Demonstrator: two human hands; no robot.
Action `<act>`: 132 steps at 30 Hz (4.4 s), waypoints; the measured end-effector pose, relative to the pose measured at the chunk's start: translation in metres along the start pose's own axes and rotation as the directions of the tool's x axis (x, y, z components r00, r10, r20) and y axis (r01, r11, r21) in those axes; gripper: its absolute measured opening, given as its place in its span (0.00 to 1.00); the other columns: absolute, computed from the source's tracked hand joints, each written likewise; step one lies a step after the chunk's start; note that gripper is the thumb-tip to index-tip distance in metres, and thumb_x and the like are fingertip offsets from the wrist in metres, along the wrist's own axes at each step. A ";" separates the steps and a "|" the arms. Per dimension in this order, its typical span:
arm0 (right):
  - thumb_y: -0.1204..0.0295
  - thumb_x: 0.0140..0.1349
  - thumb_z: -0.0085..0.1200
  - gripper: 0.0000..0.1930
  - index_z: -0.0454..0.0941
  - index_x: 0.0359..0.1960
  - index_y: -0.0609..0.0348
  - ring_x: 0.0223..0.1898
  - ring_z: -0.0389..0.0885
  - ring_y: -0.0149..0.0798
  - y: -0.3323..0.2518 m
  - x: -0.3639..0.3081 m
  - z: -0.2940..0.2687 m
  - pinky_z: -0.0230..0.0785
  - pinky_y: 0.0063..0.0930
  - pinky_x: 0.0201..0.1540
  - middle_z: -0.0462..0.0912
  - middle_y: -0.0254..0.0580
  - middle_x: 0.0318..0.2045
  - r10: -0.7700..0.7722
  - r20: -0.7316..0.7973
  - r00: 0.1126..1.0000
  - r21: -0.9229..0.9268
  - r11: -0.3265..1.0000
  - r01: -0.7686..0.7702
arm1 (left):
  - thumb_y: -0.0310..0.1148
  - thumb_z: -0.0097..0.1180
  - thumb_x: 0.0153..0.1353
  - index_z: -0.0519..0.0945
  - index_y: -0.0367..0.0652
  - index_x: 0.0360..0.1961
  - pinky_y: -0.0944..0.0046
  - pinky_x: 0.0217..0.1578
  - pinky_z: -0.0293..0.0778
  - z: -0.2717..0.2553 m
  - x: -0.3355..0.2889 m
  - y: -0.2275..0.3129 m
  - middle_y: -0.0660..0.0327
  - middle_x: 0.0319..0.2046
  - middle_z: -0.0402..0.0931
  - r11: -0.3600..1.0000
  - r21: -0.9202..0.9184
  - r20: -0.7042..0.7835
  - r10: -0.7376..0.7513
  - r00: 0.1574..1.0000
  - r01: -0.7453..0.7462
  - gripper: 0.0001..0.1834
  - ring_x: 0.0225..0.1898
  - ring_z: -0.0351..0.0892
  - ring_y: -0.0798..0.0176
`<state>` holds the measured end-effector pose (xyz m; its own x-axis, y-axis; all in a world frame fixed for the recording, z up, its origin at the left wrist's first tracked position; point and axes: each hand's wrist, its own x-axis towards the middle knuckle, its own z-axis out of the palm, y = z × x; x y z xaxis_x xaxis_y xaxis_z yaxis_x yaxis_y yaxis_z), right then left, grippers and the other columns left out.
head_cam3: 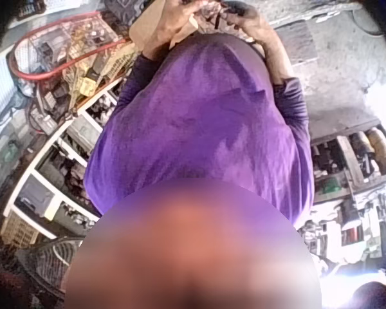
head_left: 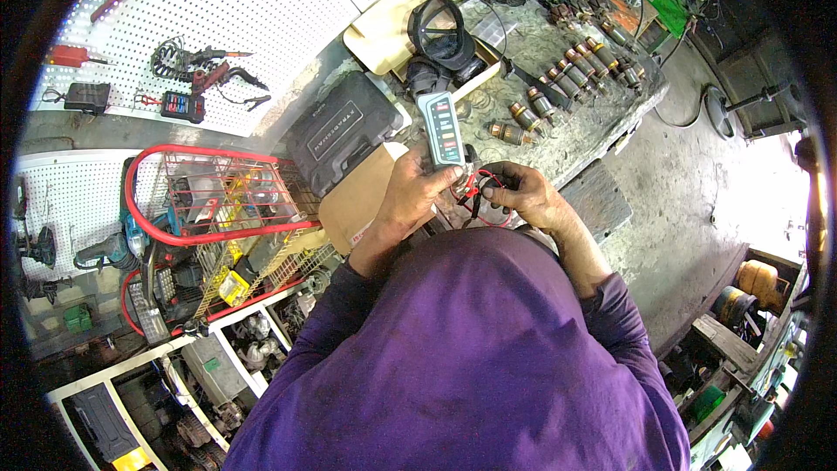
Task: The person retrieves a wrench from a pegboard, then handles a black cable and a small electronic component on a workbench. They connect the component to a handheld tester and observe the display, then place the component back on the bench.
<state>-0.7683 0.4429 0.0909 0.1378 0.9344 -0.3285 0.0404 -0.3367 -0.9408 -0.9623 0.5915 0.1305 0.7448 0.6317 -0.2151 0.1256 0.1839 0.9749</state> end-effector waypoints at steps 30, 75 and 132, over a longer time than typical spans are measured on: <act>0.66 0.72 0.57 0.18 0.83 0.56 0.65 0.30 0.79 0.27 -0.016 0.003 -0.002 0.74 0.25 0.35 0.85 0.35 0.33 0.113 -0.081 0.990 -0.013 0.993 -0.114 | 0.24 0.65 0.65 0.78 0.37 0.56 0.65 0.47 0.81 -0.001 0.004 -0.010 0.59 0.46 0.84 0.984 -0.178 0.000 -0.018 1.000 0.018 0.19 0.45 0.84 0.67; 0.73 0.68 0.55 0.20 0.79 0.60 0.66 0.28 0.77 0.28 -0.001 -0.002 0.004 0.71 0.24 0.34 0.82 0.36 0.30 0.012 -0.174 0.985 0.232 0.972 0.030 | 0.23 0.57 0.65 0.79 0.38 0.54 0.65 0.45 0.80 -0.003 -0.001 -0.016 0.62 0.42 0.83 0.995 -0.075 0.000 0.059 0.998 -0.058 0.16 0.41 0.82 0.68; 0.60 0.64 0.62 0.26 0.77 0.61 0.58 0.52 0.84 0.58 0.025 -0.001 -0.008 0.77 0.45 0.53 0.86 0.56 0.49 0.045 -0.076 0.996 -0.814 0.574 -0.088 | 0.45 0.57 0.74 0.84 0.38 0.48 0.61 0.38 0.76 -0.160 0.009 0.125 0.59 0.32 0.83 0.834 0.454 -0.361 0.494 0.791 -0.314 0.19 0.35 0.80 0.66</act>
<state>-0.7595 0.4320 0.0682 0.2146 0.9066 -0.3633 0.8164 -0.3707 -0.4427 -1.0443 0.7409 0.2411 0.4147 0.8624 0.2904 0.1686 -0.3864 0.9068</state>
